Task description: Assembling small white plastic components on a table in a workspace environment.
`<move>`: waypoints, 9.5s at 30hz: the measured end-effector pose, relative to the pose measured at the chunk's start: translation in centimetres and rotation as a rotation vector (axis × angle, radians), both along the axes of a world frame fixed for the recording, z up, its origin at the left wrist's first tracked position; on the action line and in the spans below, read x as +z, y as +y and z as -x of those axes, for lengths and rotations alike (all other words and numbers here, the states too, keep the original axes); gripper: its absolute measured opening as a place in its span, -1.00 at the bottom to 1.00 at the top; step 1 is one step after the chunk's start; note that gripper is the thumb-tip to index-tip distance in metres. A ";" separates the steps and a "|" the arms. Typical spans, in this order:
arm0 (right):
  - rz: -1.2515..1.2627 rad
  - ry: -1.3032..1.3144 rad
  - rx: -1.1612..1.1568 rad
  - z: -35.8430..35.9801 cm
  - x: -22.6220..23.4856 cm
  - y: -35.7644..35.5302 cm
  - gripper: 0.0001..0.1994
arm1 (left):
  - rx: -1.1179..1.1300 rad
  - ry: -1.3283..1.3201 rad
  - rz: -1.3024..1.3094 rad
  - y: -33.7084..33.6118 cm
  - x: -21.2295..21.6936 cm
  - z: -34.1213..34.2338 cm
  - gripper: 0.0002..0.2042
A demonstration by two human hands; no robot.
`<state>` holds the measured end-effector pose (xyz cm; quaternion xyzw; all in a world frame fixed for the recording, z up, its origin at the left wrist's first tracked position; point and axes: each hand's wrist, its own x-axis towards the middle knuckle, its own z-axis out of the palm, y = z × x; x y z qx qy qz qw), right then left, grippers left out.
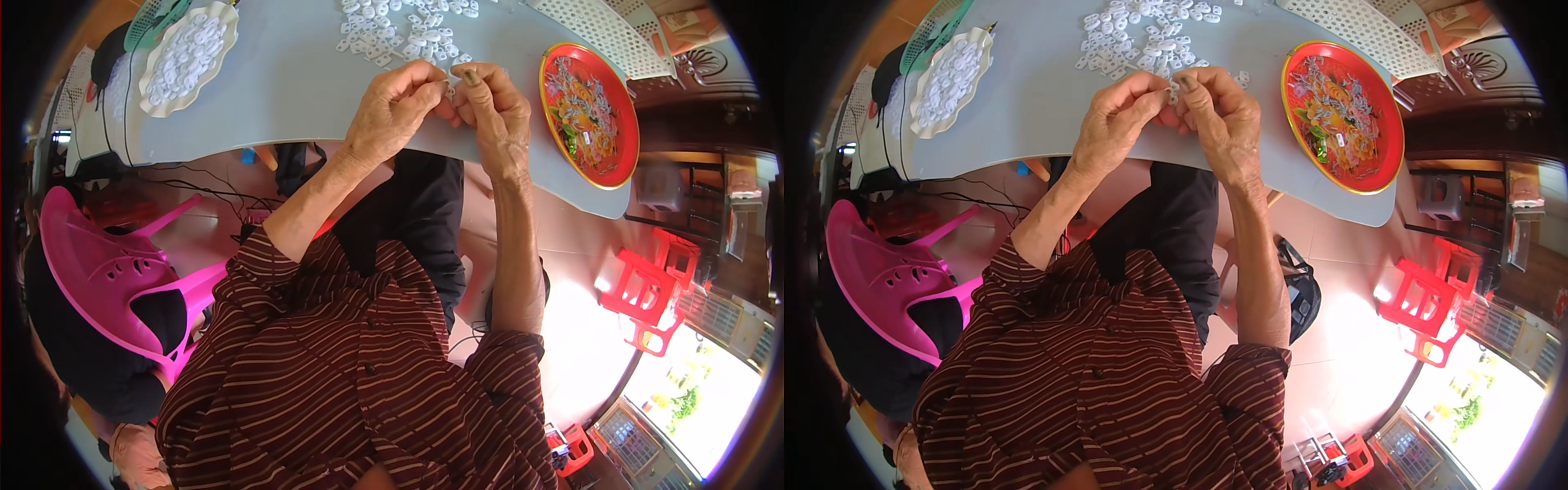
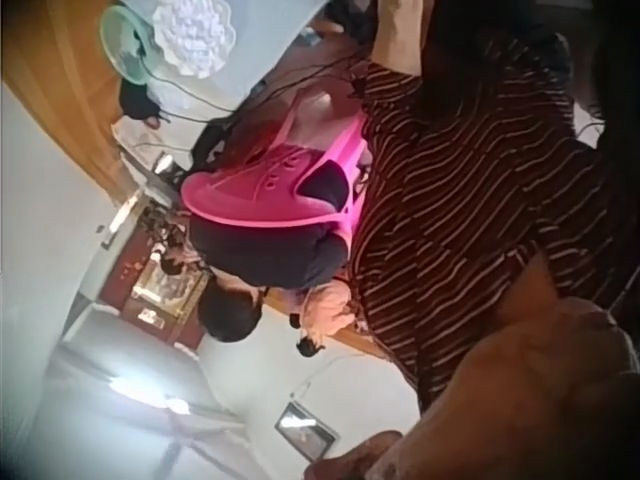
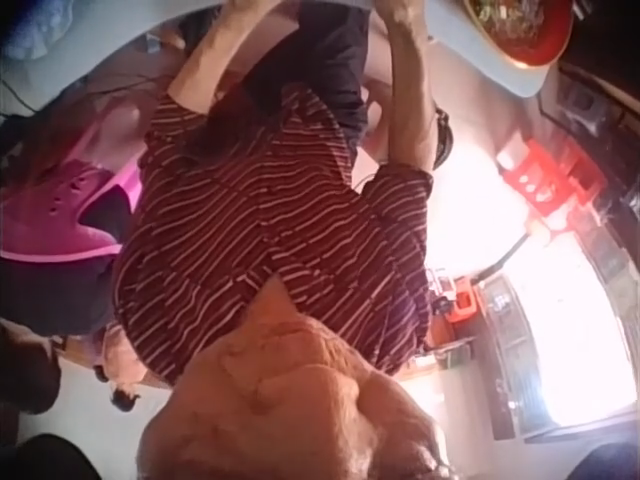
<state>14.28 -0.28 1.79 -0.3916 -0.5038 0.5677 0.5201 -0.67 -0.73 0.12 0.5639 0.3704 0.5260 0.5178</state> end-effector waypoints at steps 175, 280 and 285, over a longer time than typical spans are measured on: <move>-0.579 -1.122 -0.161 -3.4 0.5 15.2 -0.85 | -0.141 0.174 0.095 0.0 1.2 1.1 -0.66; -0.182 -0.449 -0.411 -3.8 -1.2 -1.6 -0.88 | -0.291 1.053 -0.928 5.2 1.3 -2.3 -0.90; -0.157 -0.524 -0.396 -3.5 0.0 -1.4 -0.83 | -0.225 0.751 -0.667 4.3 1.3 -1.9 -0.92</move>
